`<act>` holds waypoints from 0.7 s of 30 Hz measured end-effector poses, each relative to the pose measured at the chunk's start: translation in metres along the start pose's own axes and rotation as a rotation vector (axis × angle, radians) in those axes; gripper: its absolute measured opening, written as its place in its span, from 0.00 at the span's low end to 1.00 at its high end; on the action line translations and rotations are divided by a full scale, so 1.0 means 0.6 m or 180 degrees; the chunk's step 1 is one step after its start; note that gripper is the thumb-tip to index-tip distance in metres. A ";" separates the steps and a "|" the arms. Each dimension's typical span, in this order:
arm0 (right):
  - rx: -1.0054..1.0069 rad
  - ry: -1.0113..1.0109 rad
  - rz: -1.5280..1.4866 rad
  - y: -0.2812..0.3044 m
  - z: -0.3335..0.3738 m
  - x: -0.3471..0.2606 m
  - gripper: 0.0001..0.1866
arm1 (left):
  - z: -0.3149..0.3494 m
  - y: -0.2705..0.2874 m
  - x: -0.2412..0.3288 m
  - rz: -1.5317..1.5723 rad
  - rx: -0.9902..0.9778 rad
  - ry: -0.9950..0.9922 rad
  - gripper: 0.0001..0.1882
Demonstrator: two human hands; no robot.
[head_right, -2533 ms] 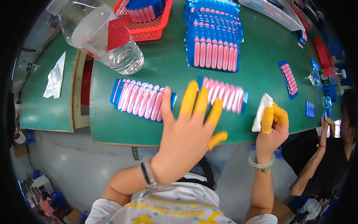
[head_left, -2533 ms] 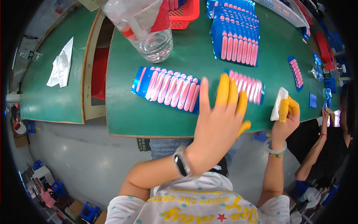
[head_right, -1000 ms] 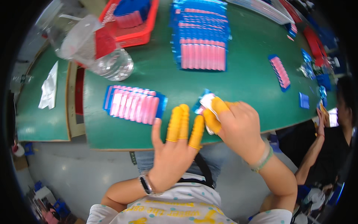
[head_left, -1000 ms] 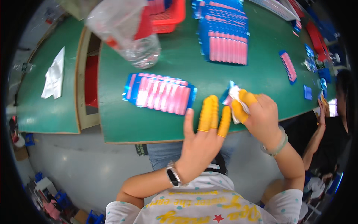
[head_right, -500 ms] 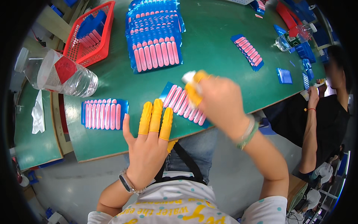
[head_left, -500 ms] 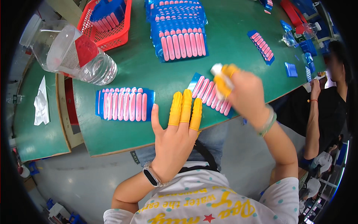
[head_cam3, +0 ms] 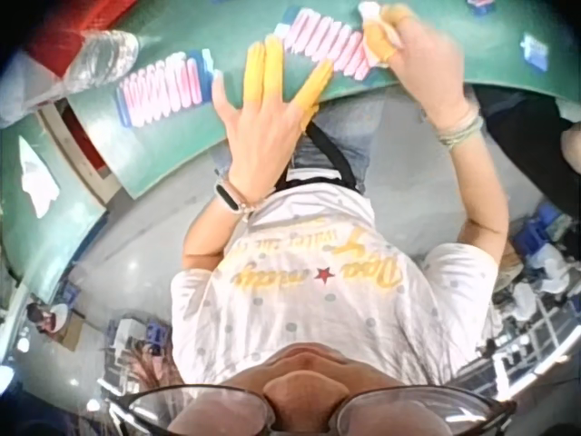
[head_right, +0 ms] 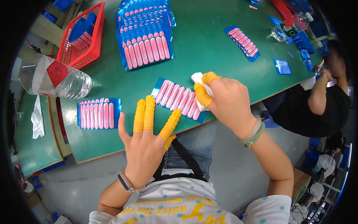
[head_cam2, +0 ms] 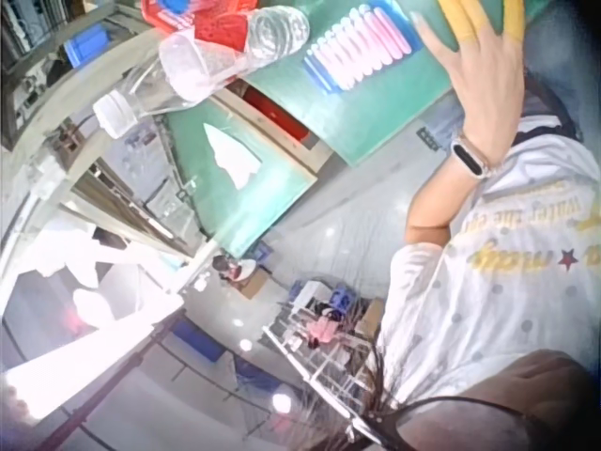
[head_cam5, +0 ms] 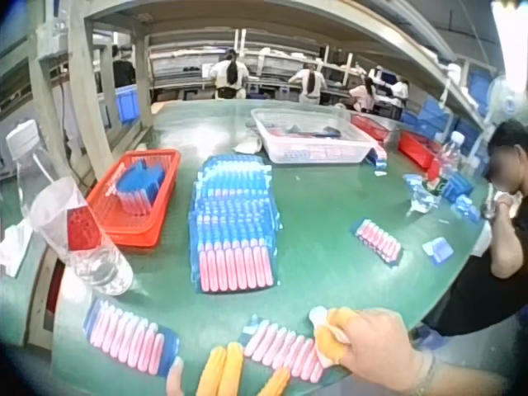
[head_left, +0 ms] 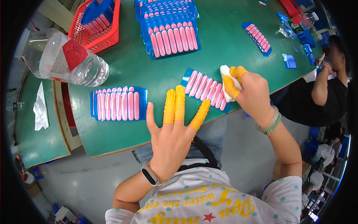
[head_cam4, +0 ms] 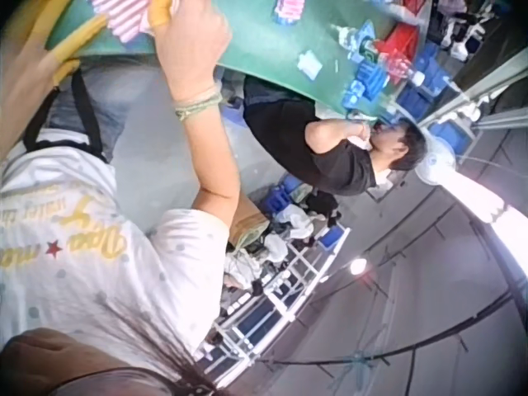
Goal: The person cleans pink plastic components arranged on a table, wiping them with a cloth and liquid from a water bottle.
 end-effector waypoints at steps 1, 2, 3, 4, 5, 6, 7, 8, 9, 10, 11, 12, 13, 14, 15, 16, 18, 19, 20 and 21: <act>0.0002 0.0004 0.0006 0.003 0.010 -0.003 0.12 | -0.003 -0.002 0.000 0.0020 0.0048 0.0008 0.30; -0.0074 0.0472 -0.0180 0.011 0.024 -0.022 0.12 | -0.002 -0.002 -0.001 0.0023 0.0056 0.0009 0.30; -0.0157 0.0929 -0.0373 0.017 0.038 -0.043 0.12 | 0.003 -0.002 -0.003 0.0028 -0.0005 -0.0015 0.30; -0.0120 0.0677 -0.0552 0.022 0.039 -0.059 0.12 | 0.005 -0.002 -0.004 0.0034 -0.0066 -0.0039 0.30; -0.0125 0.0673 -0.0553 0.018 0.035 -0.042 0.12 | 0.003 -0.002 -0.002 0.0036 -0.0072 -0.0039 0.30; -0.0049 0.0312 -0.0294 0.015 0.027 -0.011 0.13 | 0.001 0.003 0.000 0.0092 -0.0016 0.0009 0.29; 0.0028 -0.0039 -0.0040 0.011 0.023 0.010 0.13 | -0.002 0.005 0.002 0.0139 0.0042 0.0066 0.29; 0.0013 -0.0046 0.0091 0.011 0.025 0.013 0.13 | 0.000 0.005 0.004 0.0145 0.0042 0.0070 0.29; 0.0015 -0.0039 0.0097 0.017 0.031 0.000 0.13 | -0.001 0.004 0.004 0.0089 -0.0006 0.0058 0.29; -0.0101 0.0288 -0.0197 0.029 0.046 -0.030 0.13 | -0.001 0.002 0.002 0.0032 -0.0059 0.0044 0.29; -0.0217 0.0615 -0.0492 0.035 0.054 -0.046 0.12 | -0.002 0.000 0.001 0.0034 -0.0056 0.0045 0.29; -0.0251 0.0661 -0.0420 0.037 0.052 -0.038 0.12 | -0.002 0.000 0.001 0.0069 -0.0011 0.0039 0.29; -0.0254 0.0656 -0.0422 0.033 0.048 -0.020 0.12 | 0.000 0.002 0.002 0.0100 0.0026 0.0035 0.29; -0.0126 0.0308 -0.0195 0.025 0.040 0.004 0.12 | 0.001 0.003 0.003 0.0101 0.0020 0.0032 0.29; 0.0003 -0.0035 0.0042 0.022 0.034 0.018 0.13 | -0.002 0.002 0.003 0.0069 0.0040 0.0038 0.28; -0.0009 0.0053 0.0148 0.024 0.034 0.004 0.15 | -0.004 0.001 0.003 0.0036 0.0062 0.0043 0.27; -0.0137 0.0264 -0.0258 0.037 0.065 -0.041 0.15 | -0.004 0.001 0.004 0.0108 0.0063 0.0067 0.26; -0.0263 0.0477 -0.0684 0.043 0.078 -0.058 0.16 | -0.003 0.001 0.004 0.0162 0.0056 0.0098 0.26; -0.0404 0.0305 -0.0866 0.045 0.082 -0.063 0.16 | -0.003 -0.001 0.002 0.0162 0.0059 0.0095 0.26; -0.0399 0.0309 -0.0877 0.046 0.081 -0.061 0.16 | 0.000 -0.003 0.000 0.0204 0.0137 0.0027 0.29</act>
Point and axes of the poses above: each hand's wrist, its own z-axis away from the middle knuckle, its own y-axis out of the back of the hand, x = y × z, the point moved 1 cm from there along -z, towards the middle knuckle, and after that the axes turned 12 degrees about x, right-handed, at the moved point
